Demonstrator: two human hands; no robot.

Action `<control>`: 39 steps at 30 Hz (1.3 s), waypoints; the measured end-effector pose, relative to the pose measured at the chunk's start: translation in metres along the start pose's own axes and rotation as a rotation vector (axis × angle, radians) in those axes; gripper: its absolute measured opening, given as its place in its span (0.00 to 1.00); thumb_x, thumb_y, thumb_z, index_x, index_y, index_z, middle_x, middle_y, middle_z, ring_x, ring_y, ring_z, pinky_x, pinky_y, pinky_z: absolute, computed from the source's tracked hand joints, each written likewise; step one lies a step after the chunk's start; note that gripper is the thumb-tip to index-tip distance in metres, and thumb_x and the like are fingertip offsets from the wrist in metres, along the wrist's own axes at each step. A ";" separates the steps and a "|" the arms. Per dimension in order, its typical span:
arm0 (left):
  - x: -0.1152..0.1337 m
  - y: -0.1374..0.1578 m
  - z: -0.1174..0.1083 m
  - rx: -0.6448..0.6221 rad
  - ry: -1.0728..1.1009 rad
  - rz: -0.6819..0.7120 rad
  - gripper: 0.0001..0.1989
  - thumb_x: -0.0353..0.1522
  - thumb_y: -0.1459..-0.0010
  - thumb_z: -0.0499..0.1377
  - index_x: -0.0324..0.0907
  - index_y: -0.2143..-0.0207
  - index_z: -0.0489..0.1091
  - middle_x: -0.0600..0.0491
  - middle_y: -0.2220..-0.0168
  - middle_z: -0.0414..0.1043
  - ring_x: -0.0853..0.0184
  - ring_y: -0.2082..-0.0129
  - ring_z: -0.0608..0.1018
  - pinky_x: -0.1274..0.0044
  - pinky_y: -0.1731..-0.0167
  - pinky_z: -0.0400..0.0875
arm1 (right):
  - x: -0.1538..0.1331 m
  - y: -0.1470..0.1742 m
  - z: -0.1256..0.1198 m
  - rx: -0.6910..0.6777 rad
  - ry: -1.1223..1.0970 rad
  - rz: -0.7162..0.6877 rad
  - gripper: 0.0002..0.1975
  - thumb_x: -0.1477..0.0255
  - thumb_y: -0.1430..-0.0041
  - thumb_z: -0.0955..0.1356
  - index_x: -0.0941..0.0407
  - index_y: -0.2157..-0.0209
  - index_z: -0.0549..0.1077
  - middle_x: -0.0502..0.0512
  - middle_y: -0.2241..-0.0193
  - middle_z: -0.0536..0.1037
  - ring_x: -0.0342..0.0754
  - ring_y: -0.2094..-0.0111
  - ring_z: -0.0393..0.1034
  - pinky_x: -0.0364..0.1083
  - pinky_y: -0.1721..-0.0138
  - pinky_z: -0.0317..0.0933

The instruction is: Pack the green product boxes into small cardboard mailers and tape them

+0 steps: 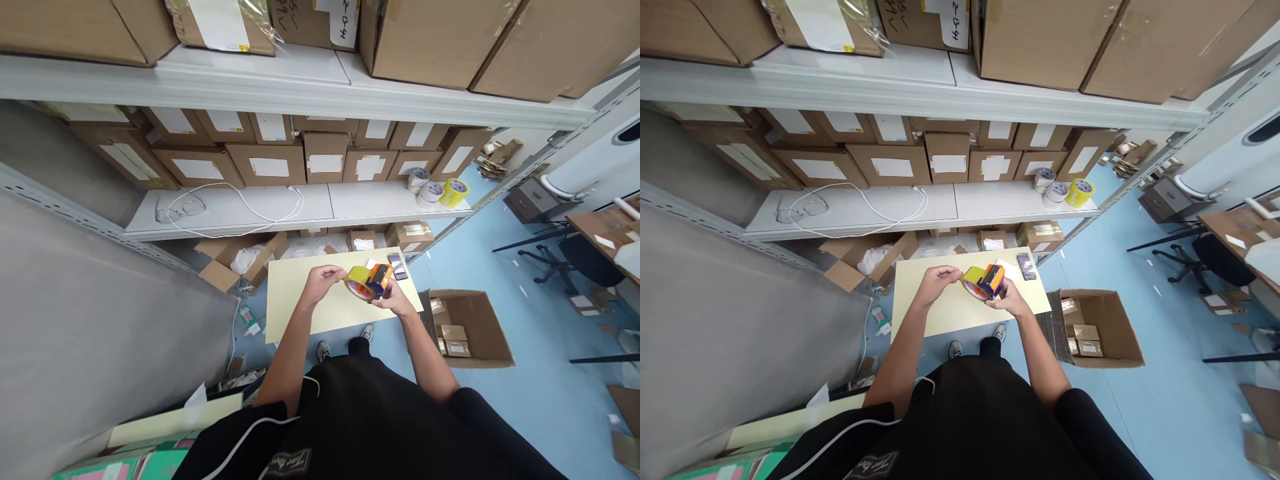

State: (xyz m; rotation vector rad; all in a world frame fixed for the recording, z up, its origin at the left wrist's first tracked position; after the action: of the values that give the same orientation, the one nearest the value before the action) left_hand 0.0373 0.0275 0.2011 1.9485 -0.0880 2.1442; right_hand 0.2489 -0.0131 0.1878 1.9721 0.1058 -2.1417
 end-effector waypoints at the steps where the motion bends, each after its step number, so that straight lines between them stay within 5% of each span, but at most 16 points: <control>1: 0.003 0.001 -0.001 0.010 0.001 0.000 0.22 0.51 0.50 0.72 0.40 0.66 0.83 0.46 0.64 0.84 0.60 0.63 0.83 0.70 0.60 0.78 | -0.001 0.001 -0.001 -0.006 0.014 -0.001 0.35 0.60 0.68 0.84 0.54 0.55 0.78 0.56 0.59 0.82 0.56 0.57 0.77 0.56 0.50 0.72; 11: 0.044 0.021 -0.026 0.342 -0.086 0.122 0.16 0.47 0.43 0.68 0.43 0.66 0.83 0.49 0.65 0.84 0.59 0.61 0.84 0.69 0.57 0.80 | -0.032 -0.010 0.017 -0.174 0.273 -0.141 0.32 0.66 0.59 0.82 0.53 0.49 0.79 0.56 0.56 0.81 0.56 0.55 0.76 0.53 0.49 0.70; 19: 0.047 0.016 -0.026 0.382 -0.100 0.088 0.17 0.48 0.41 0.66 0.44 0.66 0.81 0.51 0.67 0.82 0.62 0.63 0.83 0.72 0.60 0.80 | -0.042 -0.019 0.032 -0.225 0.384 -0.198 0.27 0.71 0.57 0.79 0.53 0.51 0.79 0.53 0.59 0.80 0.54 0.61 0.74 0.52 0.54 0.69; 26: 0.039 0.008 -0.029 0.452 -0.118 0.031 0.17 0.48 0.39 0.63 0.44 0.66 0.76 0.52 0.69 0.80 0.63 0.66 0.82 0.76 0.70 0.75 | -0.025 -0.019 0.027 -0.070 0.328 -0.166 0.29 0.65 0.55 0.80 0.54 0.49 0.78 0.57 0.55 0.81 0.56 0.56 0.75 0.52 0.53 0.70; 33: 0.040 0.011 -0.030 0.639 -0.282 0.085 0.14 0.44 0.38 0.61 0.44 0.71 0.74 0.55 0.72 0.78 0.66 0.70 0.79 0.76 0.64 0.72 | -0.003 -0.006 0.044 0.089 0.295 -0.206 0.24 0.66 0.55 0.78 0.54 0.55 0.76 0.53 0.63 0.80 0.50 0.65 0.74 0.48 0.61 0.71; 39: 0.021 0.004 -0.019 0.559 -0.194 0.065 0.15 0.44 0.41 0.64 0.44 0.73 0.75 0.55 0.74 0.78 0.66 0.71 0.79 0.77 0.67 0.72 | 0.022 -0.003 0.037 0.118 0.133 -0.136 0.23 0.68 0.59 0.79 0.54 0.60 0.74 0.52 0.66 0.80 0.51 0.66 0.74 0.49 0.63 0.72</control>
State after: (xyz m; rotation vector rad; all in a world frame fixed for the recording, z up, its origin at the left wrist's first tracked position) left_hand 0.0158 0.0307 0.2203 2.4772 0.4702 2.1753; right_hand 0.2111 -0.0206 0.1688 2.2348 0.1434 -2.1412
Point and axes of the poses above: each hand's wrist, its own y-axis away from the middle knuckle, its own z-axis out of the palm, x = y × z, the point moved 9 cm from there along -y, towards the middle knuckle
